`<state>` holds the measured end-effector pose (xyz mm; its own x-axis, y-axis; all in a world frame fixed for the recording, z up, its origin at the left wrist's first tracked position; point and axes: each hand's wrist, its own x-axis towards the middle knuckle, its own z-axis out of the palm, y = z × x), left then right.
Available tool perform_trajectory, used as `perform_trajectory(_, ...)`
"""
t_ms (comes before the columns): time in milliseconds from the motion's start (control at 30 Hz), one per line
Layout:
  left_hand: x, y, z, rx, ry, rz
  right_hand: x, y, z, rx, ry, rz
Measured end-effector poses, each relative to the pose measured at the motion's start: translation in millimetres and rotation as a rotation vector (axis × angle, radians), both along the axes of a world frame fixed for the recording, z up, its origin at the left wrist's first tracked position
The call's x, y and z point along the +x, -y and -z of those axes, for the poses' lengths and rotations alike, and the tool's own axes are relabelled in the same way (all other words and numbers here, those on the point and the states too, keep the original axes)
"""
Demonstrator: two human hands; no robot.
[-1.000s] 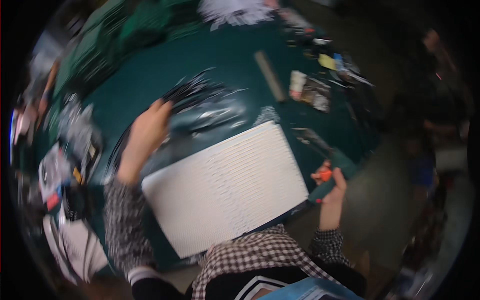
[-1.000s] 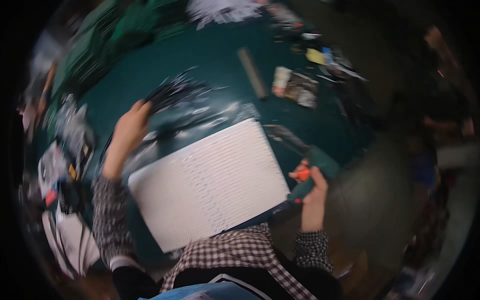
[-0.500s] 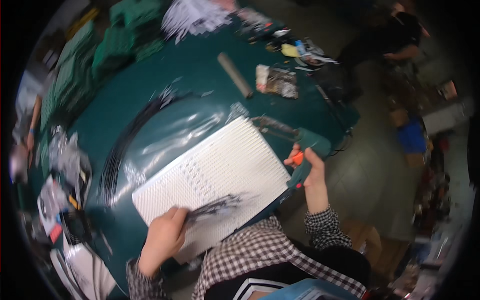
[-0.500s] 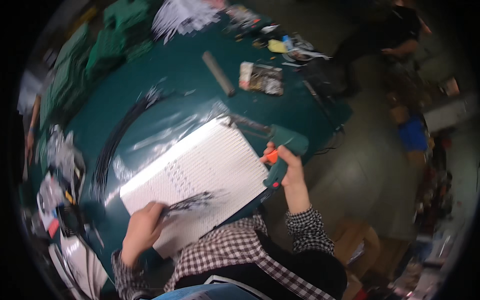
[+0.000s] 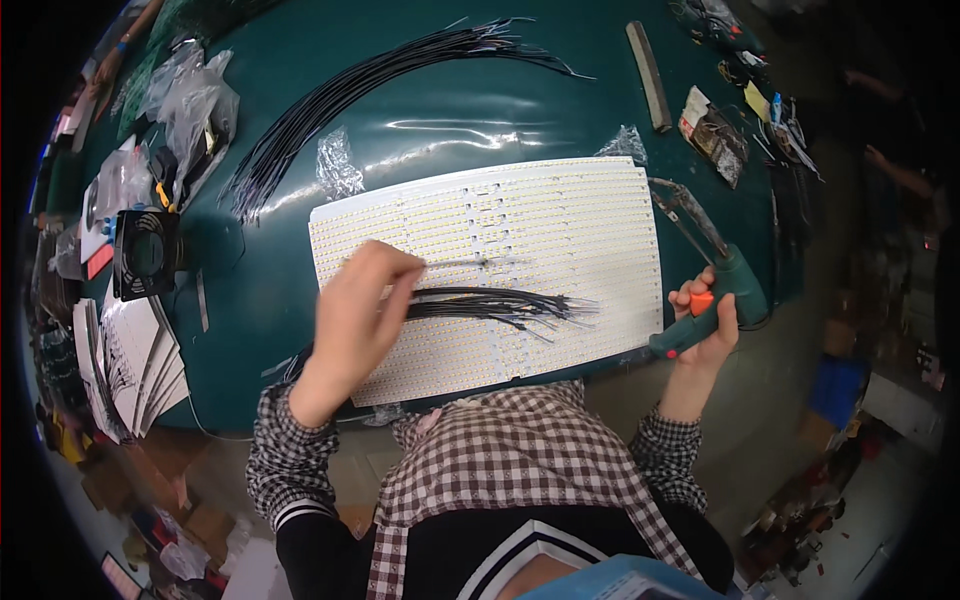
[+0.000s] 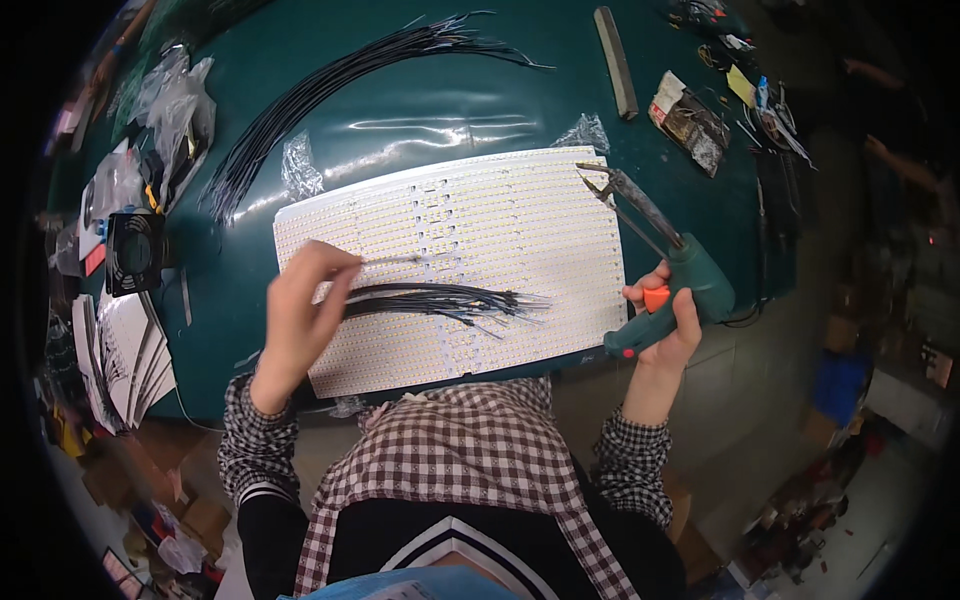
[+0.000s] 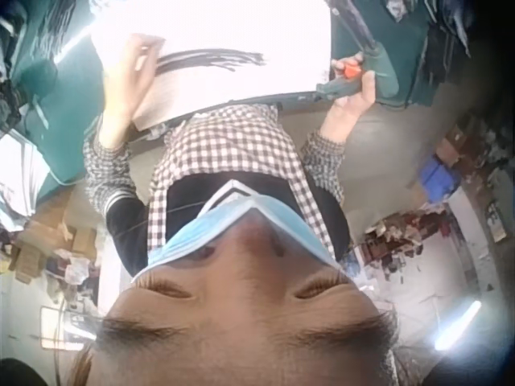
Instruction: The person uses a soldering iron to attach black wires to a large LED panel. They hold the wires in place with one hand while applying heat and solder with the other, working sequentially along the edge of the panel.
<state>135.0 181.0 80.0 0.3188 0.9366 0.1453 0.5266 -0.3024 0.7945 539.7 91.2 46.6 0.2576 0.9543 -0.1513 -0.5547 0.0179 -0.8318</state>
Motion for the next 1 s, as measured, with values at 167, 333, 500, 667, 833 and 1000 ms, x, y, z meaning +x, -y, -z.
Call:
perform_trajectory(167, -20.4, -19.5, 15.9, 0.077, -0.372, 0.03, -0.3, -6.3, 2.6, 0.002, 0.0, -0.048)
perform_trajectory(333, 16.4, -45.5, 9.7, 0.082, -0.226, 0.194, -6.3, -0.4, 4.7, -0.034, 0.076, -0.007)
perform_trajectory(500, 30.2, -60.7, 42.4, 0.035, -0.196, 0.265, -18.7, 7.3, -7.8, -0.077, 0.228, 0.075)
perform_trajectory(667, 35.8, -62.5, 42.0, 0.009, -0.162, 0.279, -24.7, -10.7, -24.6, -0.098, 0.252, 0.177)
perform_trajectory(833, 33.0, -64.7, 41.8, 0.034, -0.205, 0.297, -29.1, -32.4, -42.9, -0.042, 0.284, 0.126)
perform_trajectory(1000, 28.4, -64.7, 27.5, -0.276, 0.148, 0.097, -32.2, -56.7, -66.2, 0.077, 0.292, 0.056)
